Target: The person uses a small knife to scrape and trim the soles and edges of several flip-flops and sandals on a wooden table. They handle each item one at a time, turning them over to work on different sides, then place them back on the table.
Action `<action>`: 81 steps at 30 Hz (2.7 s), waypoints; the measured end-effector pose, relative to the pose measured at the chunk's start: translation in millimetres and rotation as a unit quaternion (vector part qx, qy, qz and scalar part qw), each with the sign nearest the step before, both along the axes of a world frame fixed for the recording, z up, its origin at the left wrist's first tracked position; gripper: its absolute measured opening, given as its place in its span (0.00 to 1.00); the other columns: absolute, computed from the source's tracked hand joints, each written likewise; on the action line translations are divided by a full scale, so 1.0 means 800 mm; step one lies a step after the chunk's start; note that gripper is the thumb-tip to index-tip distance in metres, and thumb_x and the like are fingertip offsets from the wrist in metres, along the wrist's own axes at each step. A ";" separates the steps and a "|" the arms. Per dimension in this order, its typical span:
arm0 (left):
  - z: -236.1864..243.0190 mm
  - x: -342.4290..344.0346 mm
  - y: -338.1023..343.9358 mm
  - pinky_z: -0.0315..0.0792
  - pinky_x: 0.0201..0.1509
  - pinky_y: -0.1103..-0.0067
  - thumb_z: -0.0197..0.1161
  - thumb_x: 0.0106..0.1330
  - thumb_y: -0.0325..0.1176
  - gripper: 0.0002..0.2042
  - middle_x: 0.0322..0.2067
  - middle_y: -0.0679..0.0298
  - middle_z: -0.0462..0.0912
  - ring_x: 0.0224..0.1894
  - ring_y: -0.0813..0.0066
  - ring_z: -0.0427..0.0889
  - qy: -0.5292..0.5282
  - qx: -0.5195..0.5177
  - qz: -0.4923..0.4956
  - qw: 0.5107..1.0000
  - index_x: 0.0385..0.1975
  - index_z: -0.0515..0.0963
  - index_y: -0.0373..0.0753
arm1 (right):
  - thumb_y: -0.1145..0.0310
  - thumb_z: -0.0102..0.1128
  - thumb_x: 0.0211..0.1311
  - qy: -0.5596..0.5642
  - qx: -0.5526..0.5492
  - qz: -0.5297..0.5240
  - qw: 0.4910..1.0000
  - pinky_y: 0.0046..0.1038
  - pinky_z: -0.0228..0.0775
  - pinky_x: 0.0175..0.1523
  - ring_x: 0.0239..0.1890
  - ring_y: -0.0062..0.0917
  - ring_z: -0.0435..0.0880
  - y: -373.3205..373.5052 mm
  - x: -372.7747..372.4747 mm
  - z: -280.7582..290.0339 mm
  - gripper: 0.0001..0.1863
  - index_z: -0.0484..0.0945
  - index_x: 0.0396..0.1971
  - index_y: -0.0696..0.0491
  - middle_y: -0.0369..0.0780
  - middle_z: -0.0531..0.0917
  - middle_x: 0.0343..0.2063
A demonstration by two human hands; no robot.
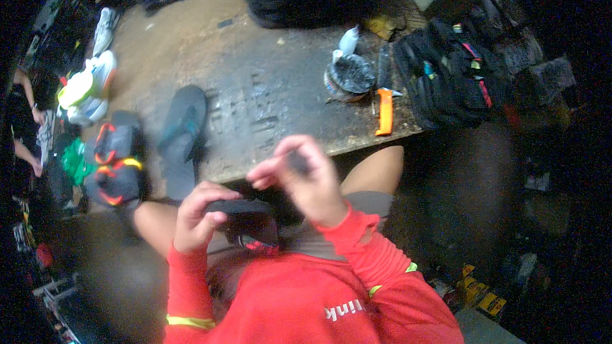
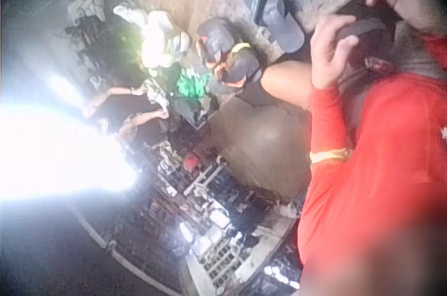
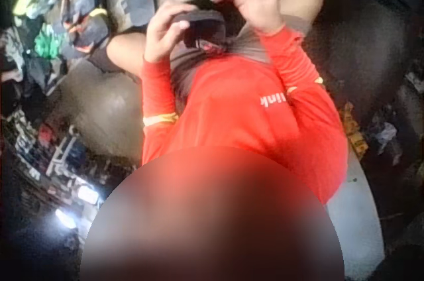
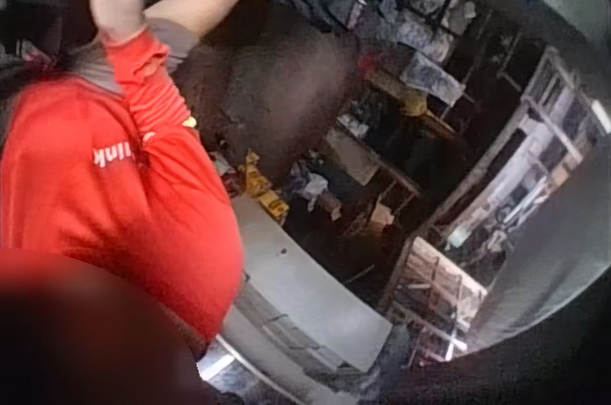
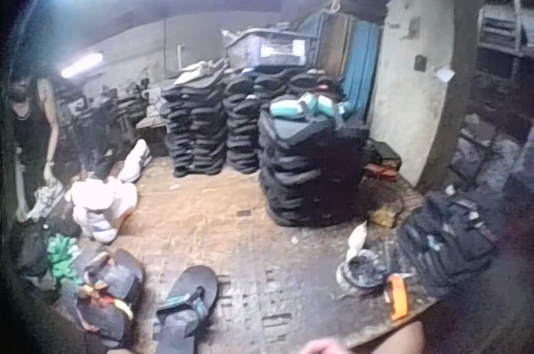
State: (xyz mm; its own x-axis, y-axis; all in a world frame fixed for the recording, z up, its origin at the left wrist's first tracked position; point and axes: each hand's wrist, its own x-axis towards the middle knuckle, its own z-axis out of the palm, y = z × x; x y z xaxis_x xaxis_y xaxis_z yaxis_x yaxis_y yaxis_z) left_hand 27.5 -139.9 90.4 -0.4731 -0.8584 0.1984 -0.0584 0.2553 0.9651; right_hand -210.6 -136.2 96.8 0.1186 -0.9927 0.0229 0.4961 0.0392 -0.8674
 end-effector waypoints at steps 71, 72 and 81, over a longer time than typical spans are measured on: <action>0.006 0.050 0.009 0.72 0.57 0.72 0.68 0.61 0.27 0.14 0.44 0.54 0.83 0.49 0.62 0.81 -0.058 0.002 0.054 0.997 0.46 0.81 0.31 | 0.68 0.61 0.72 0.202 -0.050 -0.256 0.944 0.20 0.73 0.31 0.23 0.18 0.79 -0.067 -0.076 -0.010 0.14 0.79 0.50 0.62 0.35 0.80 0.22; 0.005 0.050 0.009 0.72 0.56 0.73 0.69 0.61 0.27 0.14 0.44 0.55 0.82 0.49 0.62 0.80 -0.053 0.003 0.061 0.997 0.46 0.81 0.31 | 0.67 0.62 0.71 0.231 -0.015 -0.241 0.942 0.19 0.72 0.30 0.22 0.17 0.78 -0.070 -0.088 -0.019 0.14 0.80 0.49 0.61 0.34 0.80 0.21; -0.004 0.042 0.015 0.71 0.55 0.74 0.69 0.60 0.28 0.14 0.43 0.56 0.81 0.47 0.64 0.80 -0.068 0.012 0.082 0.994 0.45 0.81 0.31 | 0.69 0.67 0.67 0.454 0.100 -0.212 0.860 0.21 0.73 0.31 0.24 0.18 0.83 -0.070 -0.107 -0.089 0.09 0.85 0.41 0.58 0.37 0.86 0.26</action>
State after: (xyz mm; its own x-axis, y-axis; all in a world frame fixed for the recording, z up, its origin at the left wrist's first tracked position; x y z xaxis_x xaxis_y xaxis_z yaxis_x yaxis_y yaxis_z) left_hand 61.3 -127.7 87.4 -0.3471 -0.9300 0.1212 -0.2287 0.2092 0.9508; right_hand -296.2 -191.9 25.3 -0.3760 -0.9244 -0.0639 -0.3749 0.2149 -0.9018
